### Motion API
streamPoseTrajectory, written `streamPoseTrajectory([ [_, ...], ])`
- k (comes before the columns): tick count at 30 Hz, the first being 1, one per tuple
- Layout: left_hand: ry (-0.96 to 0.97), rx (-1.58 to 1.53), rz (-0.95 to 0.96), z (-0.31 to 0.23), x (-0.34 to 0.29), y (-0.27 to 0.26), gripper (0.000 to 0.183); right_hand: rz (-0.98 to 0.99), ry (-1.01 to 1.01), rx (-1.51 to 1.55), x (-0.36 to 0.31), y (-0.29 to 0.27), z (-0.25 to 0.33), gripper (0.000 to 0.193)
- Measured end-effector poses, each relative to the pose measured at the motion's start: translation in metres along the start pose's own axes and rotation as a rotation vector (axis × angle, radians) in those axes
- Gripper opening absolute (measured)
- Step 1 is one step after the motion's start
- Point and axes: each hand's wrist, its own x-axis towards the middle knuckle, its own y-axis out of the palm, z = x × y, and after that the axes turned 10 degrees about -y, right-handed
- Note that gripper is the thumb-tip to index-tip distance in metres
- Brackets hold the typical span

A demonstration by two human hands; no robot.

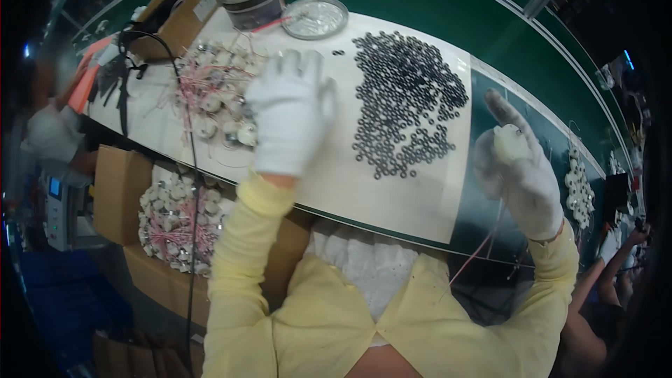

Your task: The person assembles small white electronic components by inserting black washers into their centers. They then use a red-handled tool to apply a substance to the components and place them on a green workbench. The person handles the components one at a time, picking them up, inserting washers, and applying the substance.

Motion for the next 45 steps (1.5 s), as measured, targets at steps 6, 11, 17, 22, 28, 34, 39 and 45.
streamPoseTrajectory([
  [6, 0.107, 0.227, 0.056, 0.019, -0.014, 0.036, 0.018, 0.102, 0.230, -0.081, -0.018, -0.035, -0.018, 0.056],
  [11, 0.131, 0.026, 0.211, -0.008, -0.027, -0.002, 0.016, 0.221, -0.487, -1.635, -0.019, -0.035, -0.060, 0.031],
  [17, 0.073, -0.013, 0.160, -0.006, -0.053, -0.020, 0.023, 0.246, -0.464, -1.869, -0.026, -0.030, -0.086, 0.040],
  [22, 0.092, -0.016, 0.078, -0.003, -0.060, -0.026, 0.029, 0.297, -0.739, -1.802, -0.032, -0.020, -0.088, 0.041],
  [28, 0.077, -0.195, 0.176, 0.001, -0.072, -0.016, 0.031, 0.228, -0.074, -1.522, -0.031, -0.033, -0.079, 0.041],
  [34, 0.048, -0.228, 0.149, 0.005, -0.076, -0.011, 0.032, 0.015, 0.164, -0.818, -0.013, -0.032, -0.063, 0.036],
  [39, 0.049, -0.242, 0.127, 0.009, -0.078, -0.009, 0.033, 0.011, 0.207, -0.825, 0.004, -0.035, -0.055, 0.034],
  [45, 0.039, -0.259, 0.099, 0.009, -0.079, -0.007, 0.032, 0.017, 0.154, -0.967, 0.009, -0.040, -0.065, 0.031],
])
